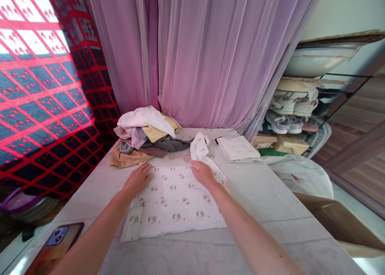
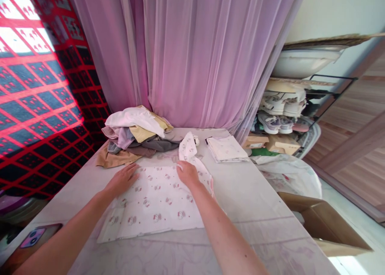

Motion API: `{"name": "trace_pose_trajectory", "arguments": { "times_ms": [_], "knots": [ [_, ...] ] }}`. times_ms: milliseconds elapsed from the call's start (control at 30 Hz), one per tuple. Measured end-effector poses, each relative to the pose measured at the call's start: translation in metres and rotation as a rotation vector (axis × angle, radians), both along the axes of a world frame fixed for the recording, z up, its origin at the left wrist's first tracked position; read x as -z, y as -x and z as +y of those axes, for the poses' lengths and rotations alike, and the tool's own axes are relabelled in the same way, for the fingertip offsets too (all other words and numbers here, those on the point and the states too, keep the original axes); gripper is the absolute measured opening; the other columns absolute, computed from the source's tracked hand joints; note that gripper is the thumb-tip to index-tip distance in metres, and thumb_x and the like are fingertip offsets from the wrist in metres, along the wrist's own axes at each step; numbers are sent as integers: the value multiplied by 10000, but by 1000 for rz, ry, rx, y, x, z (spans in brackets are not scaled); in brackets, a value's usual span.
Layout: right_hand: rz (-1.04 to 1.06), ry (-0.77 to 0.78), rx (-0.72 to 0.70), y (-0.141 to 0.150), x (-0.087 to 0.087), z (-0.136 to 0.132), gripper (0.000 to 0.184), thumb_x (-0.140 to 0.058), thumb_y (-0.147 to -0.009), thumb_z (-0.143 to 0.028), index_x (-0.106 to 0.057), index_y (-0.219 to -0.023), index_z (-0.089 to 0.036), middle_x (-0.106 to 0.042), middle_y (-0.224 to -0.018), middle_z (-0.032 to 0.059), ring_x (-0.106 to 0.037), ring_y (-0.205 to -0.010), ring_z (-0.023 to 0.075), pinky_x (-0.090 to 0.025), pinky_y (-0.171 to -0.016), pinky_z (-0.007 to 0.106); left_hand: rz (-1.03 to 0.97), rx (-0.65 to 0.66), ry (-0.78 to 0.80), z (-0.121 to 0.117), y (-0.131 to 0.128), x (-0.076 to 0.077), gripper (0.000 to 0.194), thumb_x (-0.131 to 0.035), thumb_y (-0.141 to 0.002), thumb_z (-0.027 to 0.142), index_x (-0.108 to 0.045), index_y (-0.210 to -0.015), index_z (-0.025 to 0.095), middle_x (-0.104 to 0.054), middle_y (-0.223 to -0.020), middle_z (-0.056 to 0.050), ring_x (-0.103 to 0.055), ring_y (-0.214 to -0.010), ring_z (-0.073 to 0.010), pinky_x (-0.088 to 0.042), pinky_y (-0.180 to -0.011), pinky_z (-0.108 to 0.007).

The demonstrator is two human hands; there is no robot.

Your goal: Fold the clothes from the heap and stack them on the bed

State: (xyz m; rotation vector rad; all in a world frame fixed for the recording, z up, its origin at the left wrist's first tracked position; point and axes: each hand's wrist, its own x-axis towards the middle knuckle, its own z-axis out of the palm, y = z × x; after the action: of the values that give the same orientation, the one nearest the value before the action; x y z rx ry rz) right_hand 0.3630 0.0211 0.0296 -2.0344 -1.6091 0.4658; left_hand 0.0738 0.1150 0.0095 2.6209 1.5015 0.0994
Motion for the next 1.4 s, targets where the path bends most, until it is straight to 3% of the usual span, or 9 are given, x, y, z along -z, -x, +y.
{"name": "trace_pose_trajectory", "arguments": {
  "times_ms": [233, 367, 533, 633, 800, 900, 1033, 1167, 1400],
  "knots": [
    [198, -4, 336, -83, -24, 54, 387, -491, -841, -201, -607, -1211, -200, -645, -1212, 100, -671, -955, 209, -491, -864, 325, -143, -120, -5, 22, 26, 2, 415, -450, -832, 359, -643, -1161, 194, -656, -1194, -85, -597, -1110, -233, -426, -980, -329],
    [408, 9, 369, -88, -20, 88, 483, -555, -797, -213, -521, -1278, -197, -688, -1018, 84, -679, -663, 144, -509, -590, 246, -208, -151, 10, 31, 27, 5, 399, -505, -781, 409, -666, -1085, 207, -683, -1110, -67, -630, -1004, -223, -458, -903, -317],
    [566, 28, 350, -86, -19, 102, 183, -681, -698, -238, -638, -864, -176, -580, -559, -7, -553, -484, 124, -413, -440, 205, -135, -165, 93, 39, 21, -10, 305, -567, -698, 423, -668, -885, 204, -683, -841, -28, -639, -805, -212, -458, -700, -282],
    [617, 0, 318, -86, -31, 97, 118, -680, -694, -262, -599, -738, -190, -526, -496, -33, -512, -469, 109, -388, -431, 193, -137, -177, 139, 39, 18, -19, 210, -574, -671, 402, -617, -750, 213, -643, -728, 11, -618, -727, -187, -426, -640, -260],
    [622, -103, 221, -79, -57, 55, 86, -621, -713, -264, -601, -755, -191, -610, -616, -18, -594, -589, 121, -386, -472, 178, -312, -85, 125, 26, 23, -24, 159, -516, -685, 374, -520, -690, 214, -659, -771, 2, -607, -748, -180, -446, -685, -270],
    [533, -182, 141, -72, -56, 13, 93, -616, -707, -280, -612, -741, -194, -637, -665, -20, -627, -687, 147, -440, -557, 201, -391, -6, 126, 11, 29, -26, 144, -489, -710, 369, -470, -707, 226, -690, -852, -13, -625, -794, -187, -462, -724, -282],
    [343, -344, -6, -59, -34, -48, 226, -555, -740, -312, -675, -896, -201, -709, -924, 29, -651, -860, 195, -512, -793, 311, -361, 41, 122, -16, 35, -29, 69, -456, -740, 308, -441, -738, 241, -709, -913, -8, -656, -855, -185, -469, -752, -279],
    [153, -425, -76, -45, -7, -100, 339, -511, -782, -284, -682, -1069, -227, -640, -1229, 77, -574, -1155, 244, -450, -990, 377, -285, 72, 87, -38, 39, -28, 68, -439, -720, 182, -450, -745, 245, -720, -927, -10, -665, -892, -173, -469, -775, -270],
    [-147, -358, -68, -36, 31, -154, 193, -526, -785, -250, -661, -649, -227, -481, -1435, 63, -382, -1355, 272, -362, -1086, 465, -251, 74, 20, -53, 43, -26, 150, -429, -723, 95, -467, -737, 239, -724, -1004, -30, -659, -969, -176, -465, -833, -294]
  ]
}}
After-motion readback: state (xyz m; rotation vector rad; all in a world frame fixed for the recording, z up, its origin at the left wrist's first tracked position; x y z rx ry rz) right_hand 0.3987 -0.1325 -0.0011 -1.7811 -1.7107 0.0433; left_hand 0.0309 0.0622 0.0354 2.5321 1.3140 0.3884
